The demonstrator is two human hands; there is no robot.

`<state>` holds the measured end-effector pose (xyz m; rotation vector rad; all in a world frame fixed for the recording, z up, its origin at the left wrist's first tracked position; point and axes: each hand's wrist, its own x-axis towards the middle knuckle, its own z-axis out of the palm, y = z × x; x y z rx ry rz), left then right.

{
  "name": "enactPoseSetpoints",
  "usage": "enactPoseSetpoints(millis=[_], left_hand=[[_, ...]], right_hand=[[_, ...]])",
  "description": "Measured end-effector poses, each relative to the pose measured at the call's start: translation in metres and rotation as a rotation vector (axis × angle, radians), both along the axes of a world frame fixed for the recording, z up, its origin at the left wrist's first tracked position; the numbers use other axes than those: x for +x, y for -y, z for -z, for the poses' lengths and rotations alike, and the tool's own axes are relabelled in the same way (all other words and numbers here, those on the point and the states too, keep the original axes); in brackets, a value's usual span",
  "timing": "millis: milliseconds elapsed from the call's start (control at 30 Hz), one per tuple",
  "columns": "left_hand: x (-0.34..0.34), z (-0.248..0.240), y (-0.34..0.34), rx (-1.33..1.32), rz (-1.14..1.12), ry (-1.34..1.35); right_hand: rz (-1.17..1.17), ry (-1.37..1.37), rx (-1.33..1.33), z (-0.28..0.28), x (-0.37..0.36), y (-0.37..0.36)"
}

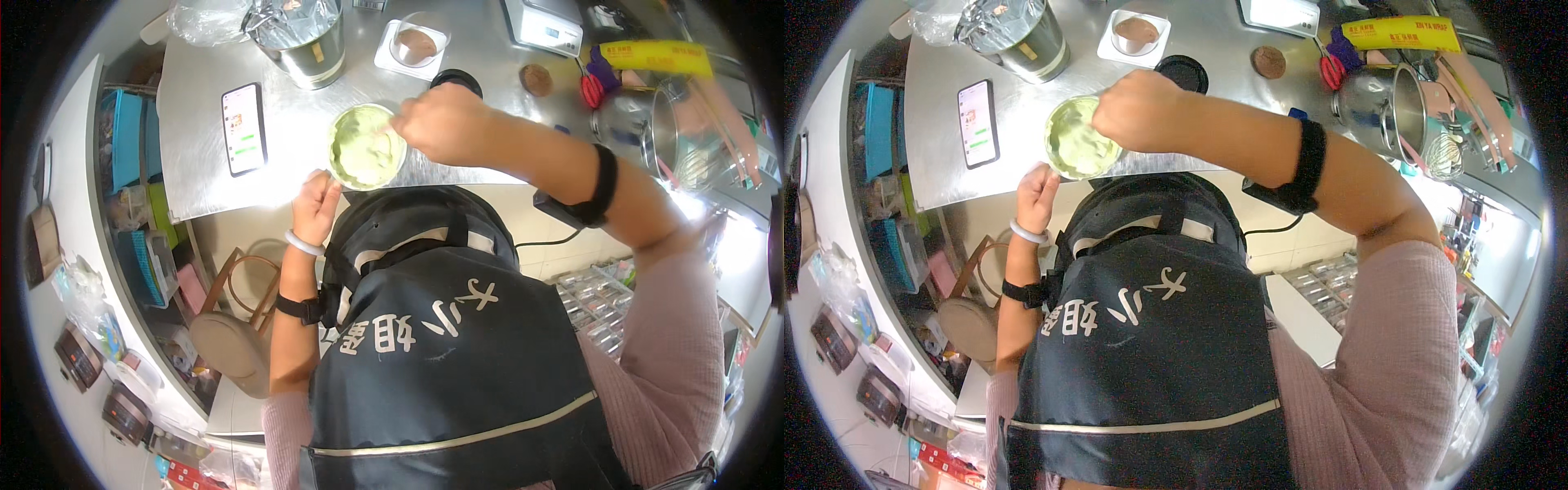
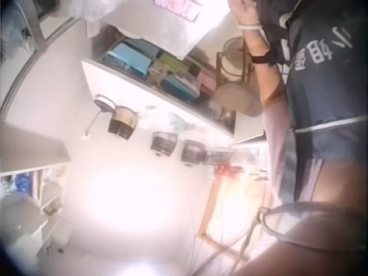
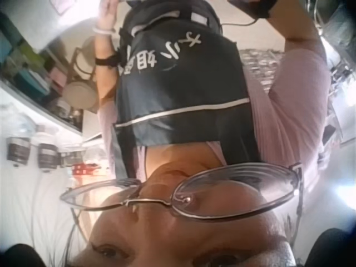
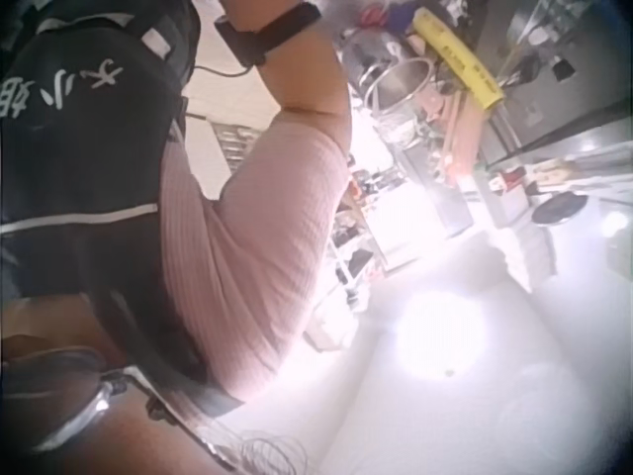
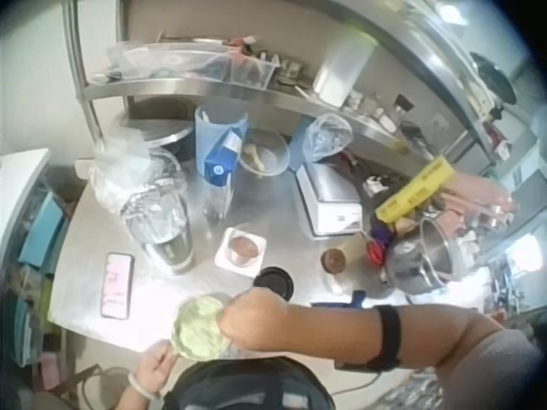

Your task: The person stirs a green mixture in a container, puts away a jar, and cleans the work surface before using a piping bag to transfer the mixture into another container. They then gather grapes from a bag and cut them into smaller pieces on a cutting board, later placing the cut fruit onto the cream-filled container.

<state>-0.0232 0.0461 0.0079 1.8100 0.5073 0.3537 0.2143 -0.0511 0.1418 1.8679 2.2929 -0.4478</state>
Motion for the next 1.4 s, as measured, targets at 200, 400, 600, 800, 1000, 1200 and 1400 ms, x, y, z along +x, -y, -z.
enactPoseSetpoints(millis=[200,400,600,800,1000,1200,1400], left_hand=[[0.002,0.004,0.002,0.053,0.044,-0.015],[-0.006,0.003,0.008,0.155,-0.004,-0.016],[-0.008,0.012,0.003,-0.023,-0.058,0.035],[-0.011,0.019,0.005,-0.080,-0.066,0.025],[-0.009,0.015,-0.017,-0.253,-0.043,-0.046],[0.012,-0.006,-0.049,-0.532,0.291,-0.245],[-0.014,0.013,-0.022,-0.124,0.097,0.017]], right_hand=[[-0.031,-0.137,-0.244,0.016,0.001,0.015],[0.455,-0.449,-0.334,0.070,-0.014,0.050],[1.203,-1.011,-0.459,0.048,-0.009,0.006],[0.530,-0.588,-0.030,0.051,-0.060,0.030],[0.049,-0.010,-0.056,0.025,-0.029,0.020],[-0.251,0.004,0.369,0.020,0.017,-0.012],[0.326,-0.319,-0.309,0.029,-0.016,0.028]])
